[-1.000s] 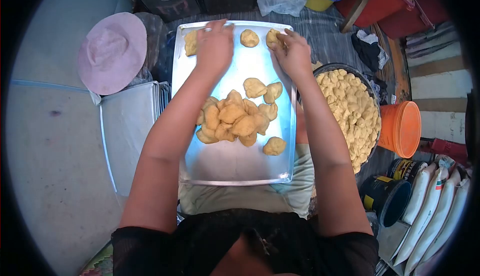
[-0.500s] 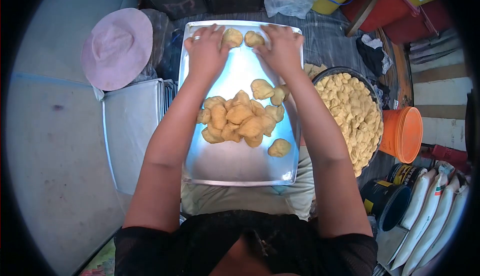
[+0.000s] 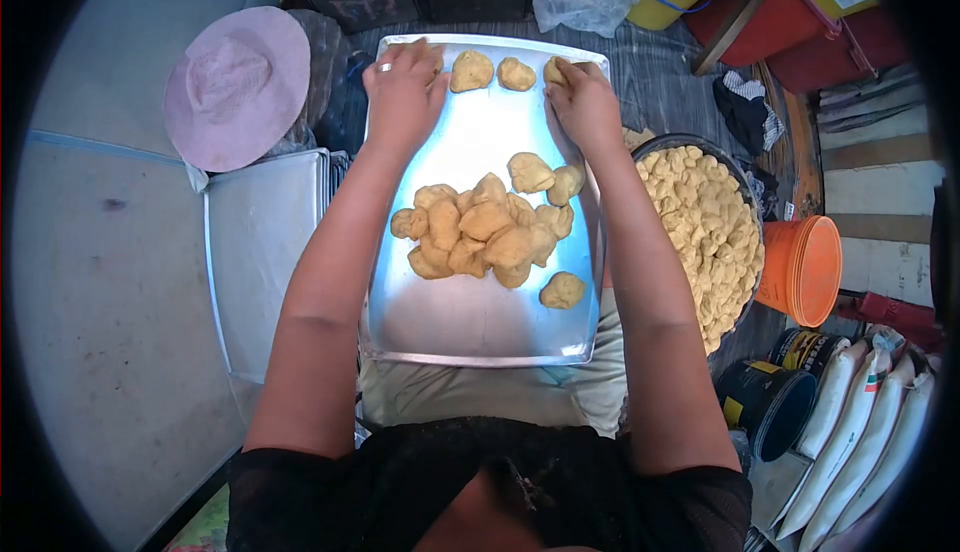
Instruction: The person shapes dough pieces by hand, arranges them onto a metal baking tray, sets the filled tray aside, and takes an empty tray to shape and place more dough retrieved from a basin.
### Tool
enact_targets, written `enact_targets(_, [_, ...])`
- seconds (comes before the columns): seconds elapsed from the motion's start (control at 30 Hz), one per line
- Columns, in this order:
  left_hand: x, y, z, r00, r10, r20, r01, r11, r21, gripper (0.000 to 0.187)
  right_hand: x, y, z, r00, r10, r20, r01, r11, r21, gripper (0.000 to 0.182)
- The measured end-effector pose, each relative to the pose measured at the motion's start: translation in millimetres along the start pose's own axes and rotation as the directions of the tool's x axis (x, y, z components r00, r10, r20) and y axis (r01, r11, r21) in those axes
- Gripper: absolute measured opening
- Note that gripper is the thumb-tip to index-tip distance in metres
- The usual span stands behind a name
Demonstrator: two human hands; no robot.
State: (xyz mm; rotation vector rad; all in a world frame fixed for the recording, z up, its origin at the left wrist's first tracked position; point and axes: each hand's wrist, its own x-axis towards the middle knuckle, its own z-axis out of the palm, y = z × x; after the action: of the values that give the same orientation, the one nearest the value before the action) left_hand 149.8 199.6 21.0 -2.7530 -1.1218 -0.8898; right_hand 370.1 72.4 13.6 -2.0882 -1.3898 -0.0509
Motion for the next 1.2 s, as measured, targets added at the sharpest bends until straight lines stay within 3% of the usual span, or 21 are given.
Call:
enact_targets(0.07, [3.0,6.6,1.2,0.992,0.106,0.071,-0.099,0.991,-0.085,0.032,-11.6,-8.3,-0.7,0.990,-0.088,-0.106,0.064,0.975,-0.214,0.047])
enact_targets(0.17, [8.8,-2.7,16.1,0.973,0.138,0.185,-0.120,0.988,-0.101,0.030,-31.4,-19.0,-32.1,0.994,-0.099,0.046,0.092,0.988,0.123,0.054])
enact_targets(0.2, [7.3,-1.0,13.7,0.983,0.144,0.117,-0.136,0.988,-0.080,0.030,-44.5,-23.2,-37.3,0.963,-0.173,0.207,0.140,0.976,0.166,0.053])
enact_targets(0.27, [-1.8,8.1,1.9,0.987,0.162,-0.015,-0.162,0.986,-0.035,0.030,-66.1,-28.9,-44.6,0.808,-0.316,0.497,0.202,0.941,0.270,0.052])
enact_targets(0.37, [-31.7,20.2,-42.6,0.947,-0.020,0.321,0.141,0.923,-0.358,0.029,-63.4,-29.1,-42.3,0.834,-0.092,0.544,-0.071,0.960,0.272,0.046])
enact_targets(0.4, [-49.0,16.5,-46.9,0.918,0.065,0.392,0.145,0.865,-0.481,0.027,-63.0,-30.7,-39.3,0.899,0.014,0.438,-0.197,0.905,0.376,0.039])
enact_targets(0.43, [-66.0,15.2,-51.5,0.880,0.154,0.449,0.165,0.787,-0.594,0.026,-58.0,-30.0,-34.2,0.953,0.011,0.302,-0.151,0.883,0.445,0.041])
enact_targets(0.5, [-86.9,17.8,-62.7,0.763,0.230,0.605,0.213,0.793,-0.571,0.024,-45.6,-39.8,-31.1,0.953,0.162,0.257,-0.266,0.854,0.447,0.040])
enact_targets(0.63, [-114.1,12.0,-86.8,0.799,0.056,0.598,0.397,0.698,-0.596,0.021,-37.5,-55.9,-19.8,0.963,0.012,0.268,-0.062,0.982,0.178,0.037])
enact_targets(0.73, [-107.4,5.6,-105.6,0.606,-0.053,0.794,0.645,0.618,-0.450,0.015,-40.3,-68.6,-33.5,0.961,-0.099,0.257,0.127,0.987,-0.093,0.039])
enact_targets(0.77, [-104.9,2.6,-107.5,0.519,-0.074,0.852,0.727,0.562,-0.394,0.017,-46.5,-74.8,-37.7,0.942,-0.088,0.325,0.094,0.996,-0.003,0.039])
enact_targets(0.8, [-105.4,-2.3,-102.6,0.581,-0.041,0.813,0.766,0.363,-0.530,0.022,-51.9,-80.6,-40.8,0.917,-0.085,0.390,0.056,0.995,0.085,0.039])
enact_targets(0.83, [-102.6,-5.5,-98.0,0.665,-0.100,0.740,0.727,0.316,-0.610,0.023,-55.2,-86.5,-43.1,0.889,-0.090,0.448,0.014,0.986,0.169,0.039])
enact_targets(0.87, [-100.3,-6.9,-93.7,0.734,-0.163,0.660,0.676,0.274,-0.684,0.023,-61.4,-94.2,-43.9,0.784,-0.082,0.616,-0.009,0.990,0.143,0.039])
enact_targets(0.9, [-96.8,-7.8,-91.2,0.786,-0.229,0.574,0.617,0.236,-0.751,0.024,-64.2,-92.6,-40.8,0.752,-0.118,0.649,-0.033,0.976,0.216,0.039])
enact_targets(0.97, [-84.0,-22.8,-69.3,0.818,-0.358,0.451,0.556,0.287,-0.780,0.026,-61.8,-81.8,-27.8,0.689,-0.199,0.697,-0.088,0.932,0.352,0.038])
enact_targets(1.0, [-77.2,-25.7,-62.4,0.879,-0.362,0.309,0.467,0.528,-0.709,0.029,-56.1,-75.3,-26.1,0.646,-0.132,0.752,-0.285,0.872,0.398,0.035])
enact_targets(1.1, [-72.6,-25.7,-55.7,0.965,-0.183,0.188,0.246,0.881,-0.404,0.030,-46.7,-76.0,-10.6,0.886,-0.008,0.464,-0.282,0.786,0.550,0.029])
enact_targets(1.13, [-71.4,-20.9,-54.6,0.956,-0.218,0.194,0.280,0.873,-0.398,0.030,-41.0,-86.5,-10.2,0.950,0.010,0.313,-0.203,0.780,0.592,0.028])
enact_targets(1.2, [-71.0,-11.8,-53.1,0.936,-0.283,0.211,0.345,0.858,-0.380,0.031,-27.8,-93.4,9.3,0.977,-0.037,0.209,-0.077,0.854,0.515,0.029])
